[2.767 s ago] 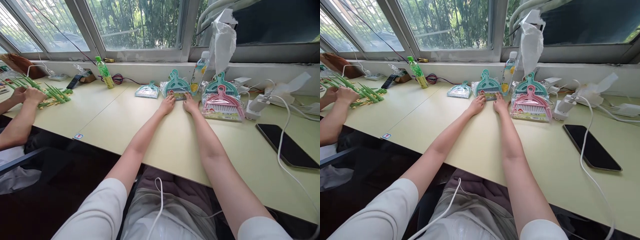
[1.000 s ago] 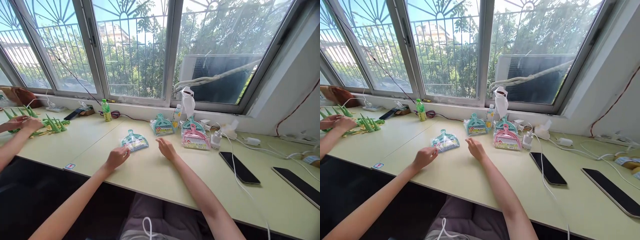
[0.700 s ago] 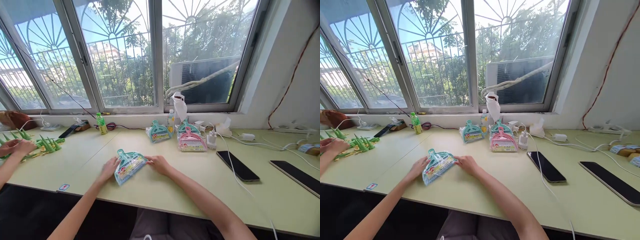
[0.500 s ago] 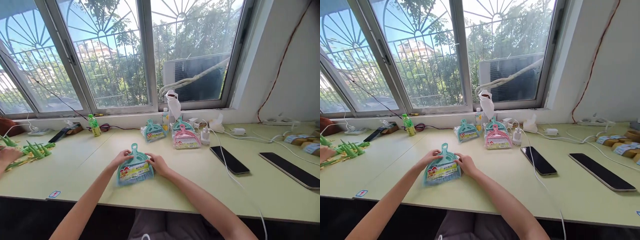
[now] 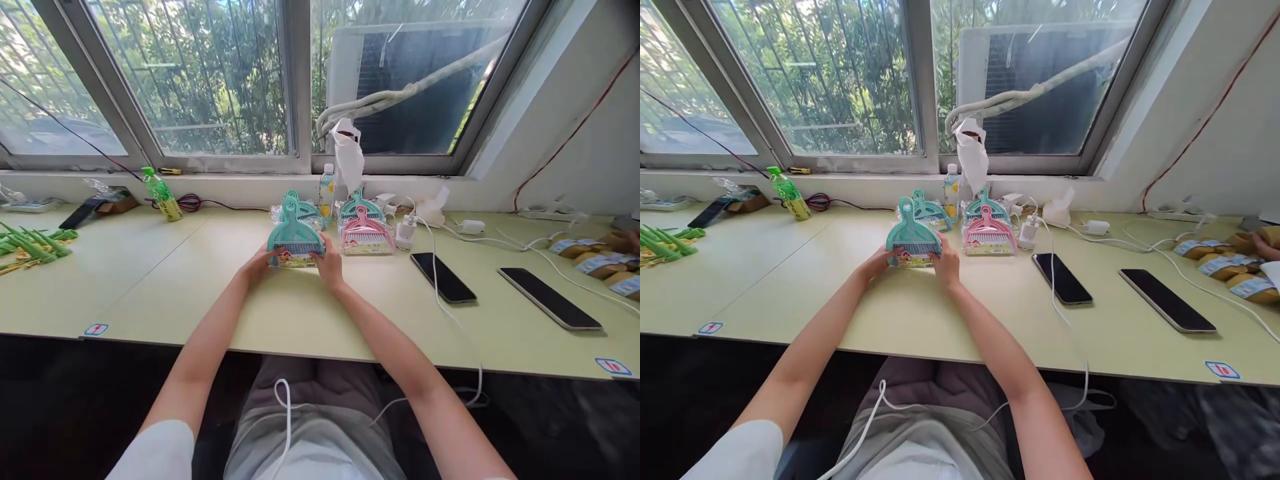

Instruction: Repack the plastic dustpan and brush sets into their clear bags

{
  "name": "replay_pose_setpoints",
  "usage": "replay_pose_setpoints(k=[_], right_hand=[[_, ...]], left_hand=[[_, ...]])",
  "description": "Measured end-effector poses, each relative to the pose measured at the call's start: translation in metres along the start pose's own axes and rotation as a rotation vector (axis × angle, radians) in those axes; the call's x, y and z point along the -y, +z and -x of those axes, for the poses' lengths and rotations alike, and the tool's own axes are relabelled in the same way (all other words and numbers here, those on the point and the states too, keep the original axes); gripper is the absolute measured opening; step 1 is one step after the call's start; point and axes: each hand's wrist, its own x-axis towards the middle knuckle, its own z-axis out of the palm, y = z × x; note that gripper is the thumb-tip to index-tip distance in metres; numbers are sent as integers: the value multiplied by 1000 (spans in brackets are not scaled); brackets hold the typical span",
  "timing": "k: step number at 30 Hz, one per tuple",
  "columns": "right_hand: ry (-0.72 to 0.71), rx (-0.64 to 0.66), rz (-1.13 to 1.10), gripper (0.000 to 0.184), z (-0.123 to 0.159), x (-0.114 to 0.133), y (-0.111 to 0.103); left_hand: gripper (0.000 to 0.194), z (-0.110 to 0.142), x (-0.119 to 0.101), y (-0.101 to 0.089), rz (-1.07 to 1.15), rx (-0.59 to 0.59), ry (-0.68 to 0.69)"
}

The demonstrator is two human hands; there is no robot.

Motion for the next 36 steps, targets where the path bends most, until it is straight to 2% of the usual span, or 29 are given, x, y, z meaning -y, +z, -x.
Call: replay_pose_setpoints(k=[2, 4, 7, 9, 12, 15, 19, 21, 23, 26, 29, 32, 36], right_hand=[[-40, 34, 30, 60, 1, 3, 1], [-48, 52, 40, 67, 1, 3, 4], [43, 52, -13, 73, 1, 0, 8], [122, 101, -87, 62, 0, -4, 8], [170, 203, -124, 33, -1, -6, 2], [167, 221, -6, 24, -2, -4, -4], [147, 231, 195, 27, -4, 0, -10], [92, 178, 297, 29, -4, 0, -12], [10, 71, 370, 35, -3, 1, -14], [-86, -40, 333, 44, 2, 6, -14], [-103, 23, 187, 33, 7, 19, -11], [-52, 82, -71, 28, 11, 31, -4], [69, -66, -369, 32, 10, 31, 0]], left_hand=[[60, 0, 4, -6, 8, 16, -61], [55, -2, 4, -8, 14, -38, -38], [55, -6, 2, -10, 60, -119, 3], [57, -9, 2, -12, 137, -177, 31], [55, -12, 4, -17, 255, -244, 82], [50, -16, 8, -22, 329, -332, 99], [44, -16, 10, -33, 437, -438, 128], [40, -14, 9, -40, 474, -404, 132], [39, -12, 7, -43, 489, -351, 120], [42, -9, 5, -33, 478, -333, 104], [50, -7, 6, -10, 449, -337, 99], [58, -5, 10, 15, 453, -246, 64], [59, 2, 13, 35, 470, -138, -10]])
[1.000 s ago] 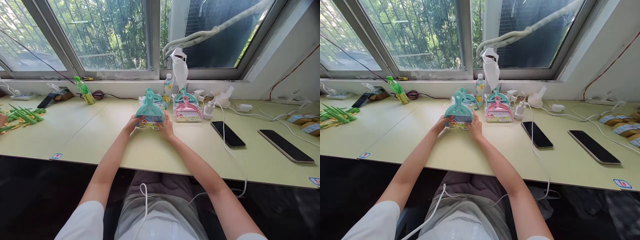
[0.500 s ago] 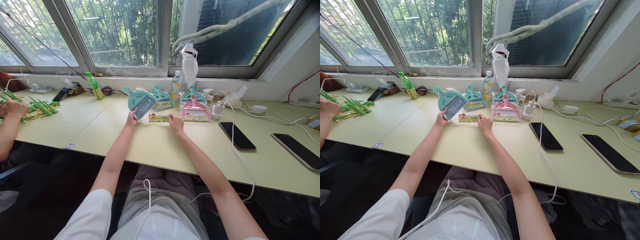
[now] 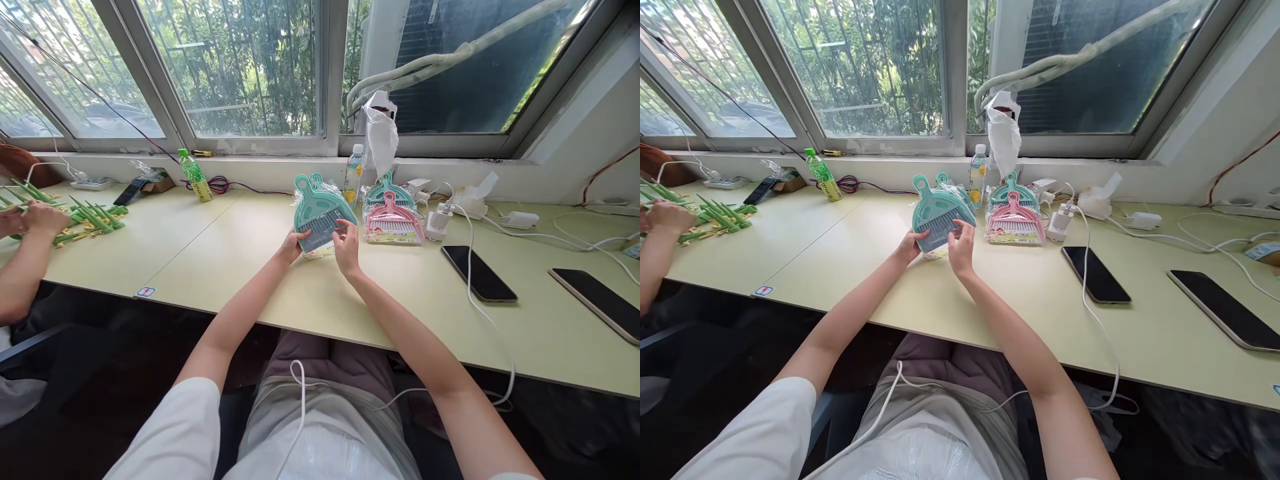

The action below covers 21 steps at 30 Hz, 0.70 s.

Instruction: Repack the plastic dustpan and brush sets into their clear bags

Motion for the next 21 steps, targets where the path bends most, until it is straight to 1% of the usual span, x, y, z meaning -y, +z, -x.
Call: replay_pose_setpoints(k=[3, 5, 7, 11, 13, 15, 16, 18, 19, 21], right_hand=[[167, -118, -70, 26, -5, -8, -3], [293, -133, -124, 19, -9, -14, -5], [384, -119, -216, 16, -11, -17, -6], [454, -82, -409, 17, -13, -18, -5], [477, -56, -462, 12, -14, -16, -5], [499, -33, -500, 10, -15, -15, -6], [509, -5, -530, 10, -16, -14, -6], [516, 115, -609, 13, -18, -13, -8], [511, 187, -645, 15, -19, -13, -8], [491, 306, -685, 19, -19, -11, -9]], left_hand=[[61, 5, 2, 5, 18, -7, -1], [65, 7, 1, 7, 23, -27, 18], [65, 9, -2, 9, 14, -25, 25], [55, 11, -8, 8, -18, 26, -14], [53, 9, -9, 6, -39, 20, -25], [51, 6, -11, 2, -60, -11, -19], [49, 4, -12, 0, -67, -20, -13], [42, 3, -15, -5, -78, -4, -13], [40, 3, -17, -7, -96, 25, -30], [36, 5, -21, -10, -172, 115, -108]])
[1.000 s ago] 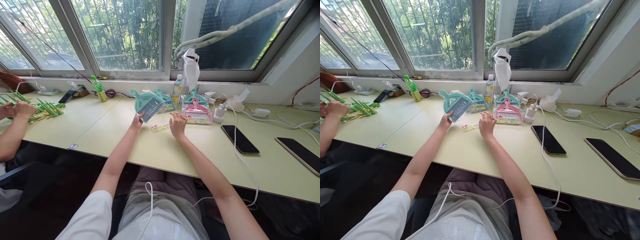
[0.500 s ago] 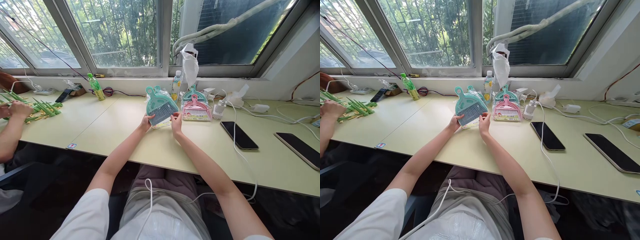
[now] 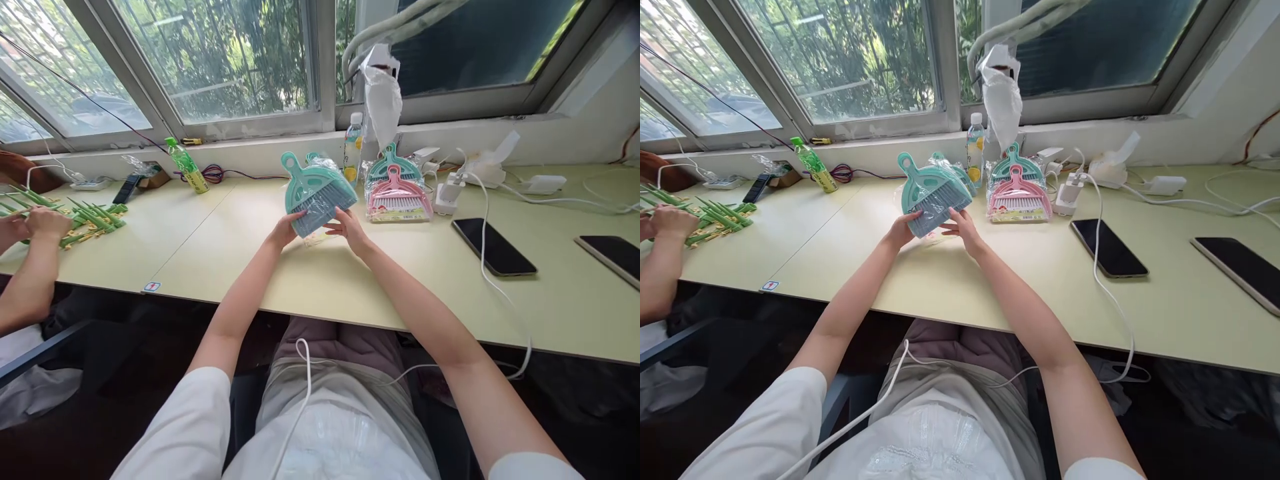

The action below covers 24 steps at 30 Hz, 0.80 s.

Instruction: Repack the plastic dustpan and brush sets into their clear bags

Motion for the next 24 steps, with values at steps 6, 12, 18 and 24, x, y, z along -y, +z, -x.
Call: replay_pose_setpoints(k=[6, 12, 18, 24], right_hand=[[17, 16, 0, 16, 1, 0, 1], [75, -59, 64, 18, -5, -3, -8], [89, -47, 95, 18, -9, -7, -7], [138, -58, 132, 16, -7, -8, -9]], left_hand=[[31, 8, -6, 2, -152, 95, -122], [39, -7, -14, -9, -100, -73, 43], [44, -27, -13, -33, 24, -255, 72], [51, -30, -25, -78, 271, -558, 197]])
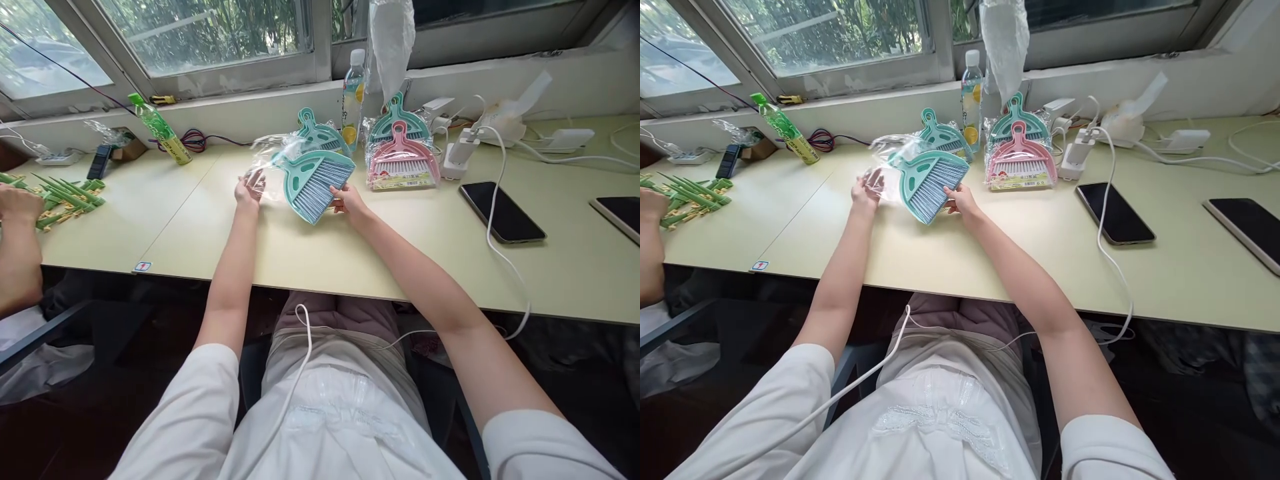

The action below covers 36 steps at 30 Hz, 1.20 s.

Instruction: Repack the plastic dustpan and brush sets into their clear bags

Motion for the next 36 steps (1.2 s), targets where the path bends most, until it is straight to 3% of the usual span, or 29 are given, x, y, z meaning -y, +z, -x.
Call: replay_pose_setpoints(k=[5, 8, 11, 13, 15, 21, 23, 25, 29, 31, 33, 36], right_hand=[[-24, -41, -55, 9, 1, 0, -5], [-19, -63, -74, 5, 0, -1, -5], [-32, -63, -83, 7, 0, -2, -5], [-50, -54, -80, 12, 0, -3, -5], [-73, -38, -71, 20, 0, -4, -5], [-59, -8, -13, 25, -4, 1, -6], [-50, -17, 71, 26, -5, 2, -6], [-101, -88, 228, 38, -2, 4, -4], [-435, -440, 739, 62, 18, 9, 6], [-626, -514, 970, 58, 31, 15, 13], [-766, -492, 1094, 46, 44, 21, 20], [-850, -500, 1134, 32, 55, 29, 28]], left_hand=[[46, -14, -16, -23, 43, -290, 70], [47, -12, -14, -22, -69, -406, 72], [52, -1, -11, -16, -311, -498, 186], [49, 8, -11, -9, -538, -417, 307], [48, 18, -8, 3, -705, -226, 417], [55, 52, 30, 52, -708, 319, 554], [56, 66, 42, 60, -719, 323, 674], [54, 81, 46, 62, -740, 233, 795], [57, 106, 36, 59, -864, 91, 970], [59, 116, 32, 60, -939, 95, 1051], [59, 127, 31, 62, -1002, 147, 1113], [58, 139, 37, 67, -1075, 260, 1169]])
